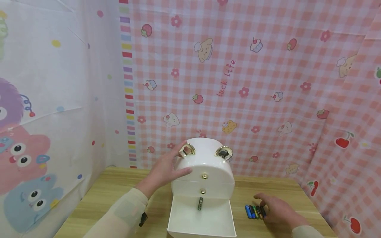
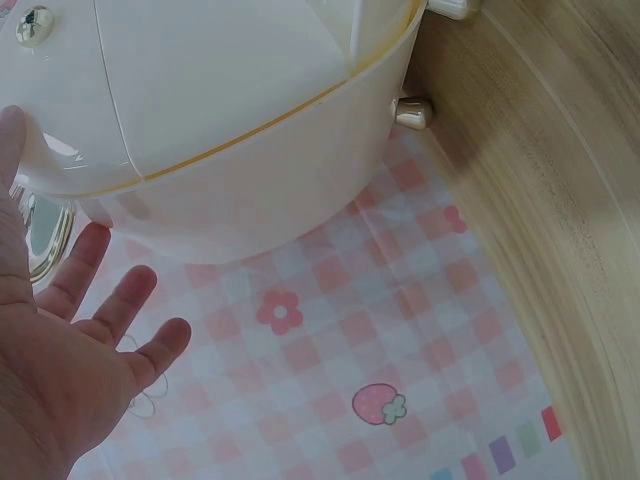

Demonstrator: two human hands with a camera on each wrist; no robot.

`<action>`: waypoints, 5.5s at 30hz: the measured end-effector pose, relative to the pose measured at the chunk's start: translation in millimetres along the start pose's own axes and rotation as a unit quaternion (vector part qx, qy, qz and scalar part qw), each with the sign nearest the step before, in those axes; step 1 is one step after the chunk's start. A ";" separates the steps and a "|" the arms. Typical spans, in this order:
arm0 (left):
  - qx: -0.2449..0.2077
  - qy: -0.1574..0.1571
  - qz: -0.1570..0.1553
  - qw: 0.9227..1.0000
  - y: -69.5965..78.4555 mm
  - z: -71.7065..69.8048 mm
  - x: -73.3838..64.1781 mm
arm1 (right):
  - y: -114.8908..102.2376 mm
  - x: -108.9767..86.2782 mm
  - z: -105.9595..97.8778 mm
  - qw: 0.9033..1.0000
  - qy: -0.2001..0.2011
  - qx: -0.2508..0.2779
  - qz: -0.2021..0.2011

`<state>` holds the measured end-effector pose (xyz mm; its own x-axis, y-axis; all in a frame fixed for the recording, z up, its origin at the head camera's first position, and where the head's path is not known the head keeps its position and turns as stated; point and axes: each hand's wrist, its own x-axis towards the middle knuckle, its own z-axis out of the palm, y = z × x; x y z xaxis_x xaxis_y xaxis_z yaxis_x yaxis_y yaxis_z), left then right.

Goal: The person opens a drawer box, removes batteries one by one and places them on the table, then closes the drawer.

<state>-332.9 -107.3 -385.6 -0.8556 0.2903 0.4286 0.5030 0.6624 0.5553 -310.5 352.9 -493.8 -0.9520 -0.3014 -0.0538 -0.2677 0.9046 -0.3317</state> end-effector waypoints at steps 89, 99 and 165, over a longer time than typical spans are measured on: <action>0.003 0.010 0.011 1.000 -4.0 2.7 -0.3 | -206.5 43.5 64.8 0.961 0.037 -0.213 -0.172; -0.004 0.007 0.003 1.000 -3.5 3.1 -1.4 | -208.1 49.2 71.5 0.956 0.052 -0.227 -0.177; -0.020 0.010 0.010 1.000 -3.3 3.1 -2.0 | -208.0 39.6 52.3 0.950 -0.054 0.304 -0.042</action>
<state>-333.2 -107.9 -390.5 -0.8430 0.2897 0.4533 0.5249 0.6278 0.5748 -284.8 137.1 -476.2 -0.9015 -0.4234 -0.0896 -0.1747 0.5453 -0.8198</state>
